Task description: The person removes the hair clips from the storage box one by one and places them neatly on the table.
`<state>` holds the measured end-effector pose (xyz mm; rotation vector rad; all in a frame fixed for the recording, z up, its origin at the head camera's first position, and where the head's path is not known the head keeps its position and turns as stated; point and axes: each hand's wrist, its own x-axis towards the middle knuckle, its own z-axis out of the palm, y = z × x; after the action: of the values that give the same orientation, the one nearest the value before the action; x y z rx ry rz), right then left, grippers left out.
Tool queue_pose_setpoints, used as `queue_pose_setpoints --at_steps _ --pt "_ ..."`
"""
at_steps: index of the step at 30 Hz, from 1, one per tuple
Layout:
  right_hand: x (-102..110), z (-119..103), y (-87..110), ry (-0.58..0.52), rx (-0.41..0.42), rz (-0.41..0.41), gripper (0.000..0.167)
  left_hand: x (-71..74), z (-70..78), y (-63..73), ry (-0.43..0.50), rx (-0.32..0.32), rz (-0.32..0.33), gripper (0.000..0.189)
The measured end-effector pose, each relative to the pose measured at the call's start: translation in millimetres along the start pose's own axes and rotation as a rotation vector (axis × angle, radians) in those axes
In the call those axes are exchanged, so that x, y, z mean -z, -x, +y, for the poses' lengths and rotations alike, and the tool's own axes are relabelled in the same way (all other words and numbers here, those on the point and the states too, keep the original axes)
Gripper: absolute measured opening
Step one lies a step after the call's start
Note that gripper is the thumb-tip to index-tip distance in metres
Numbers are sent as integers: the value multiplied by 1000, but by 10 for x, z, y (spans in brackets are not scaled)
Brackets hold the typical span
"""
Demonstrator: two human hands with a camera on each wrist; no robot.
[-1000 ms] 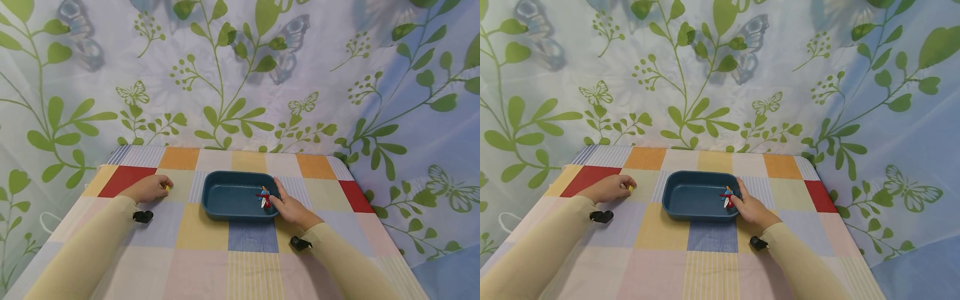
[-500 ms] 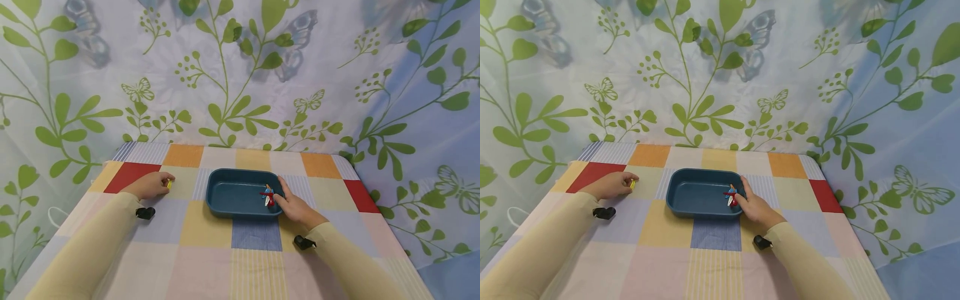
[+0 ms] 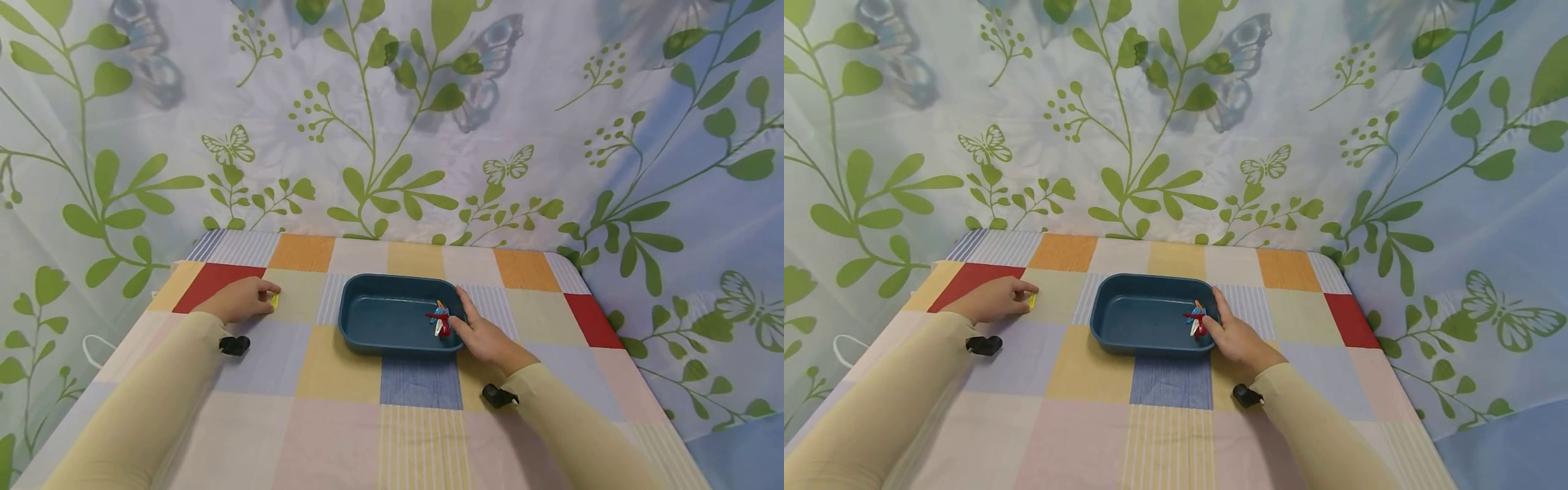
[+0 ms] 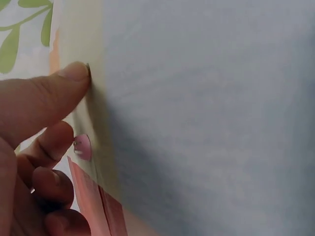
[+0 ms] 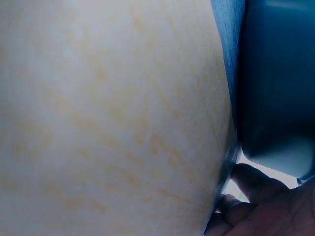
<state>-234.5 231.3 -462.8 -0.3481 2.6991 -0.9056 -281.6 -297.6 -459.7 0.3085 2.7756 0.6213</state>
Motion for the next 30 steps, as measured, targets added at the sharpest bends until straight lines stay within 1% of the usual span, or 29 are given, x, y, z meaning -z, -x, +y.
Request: queue_pose_setpoints --at_steps 3,6,9,11,14,20,23,30 --pt "-2 4 1 7 8 0 73 2 -6 14 2 -8 3 51" --pt "0 9 3 13 6 3 73 -8 -9 14 -27 -9 19 52" --pt "3 4 2 14 1 5 73 -23 -16 8 -62 6 36 54" --pt "5 -5 2 9 0 3 73 -31 -26 -5 -71 21 40 55" --pt "3 -10 -1 6 3 0 73 -36 -33 -12 -77 27 43 56" --pt "6 -9 -1 3 5 5 73 -11 -34 22 -41 41 35 53" --pt "9 -10 -1 -1 0 8 73 -4 -62 32 -22 60 33 52" --pt "2 -6 -8 3 -4 7 72 -16 -137 43 12 69 29 52"
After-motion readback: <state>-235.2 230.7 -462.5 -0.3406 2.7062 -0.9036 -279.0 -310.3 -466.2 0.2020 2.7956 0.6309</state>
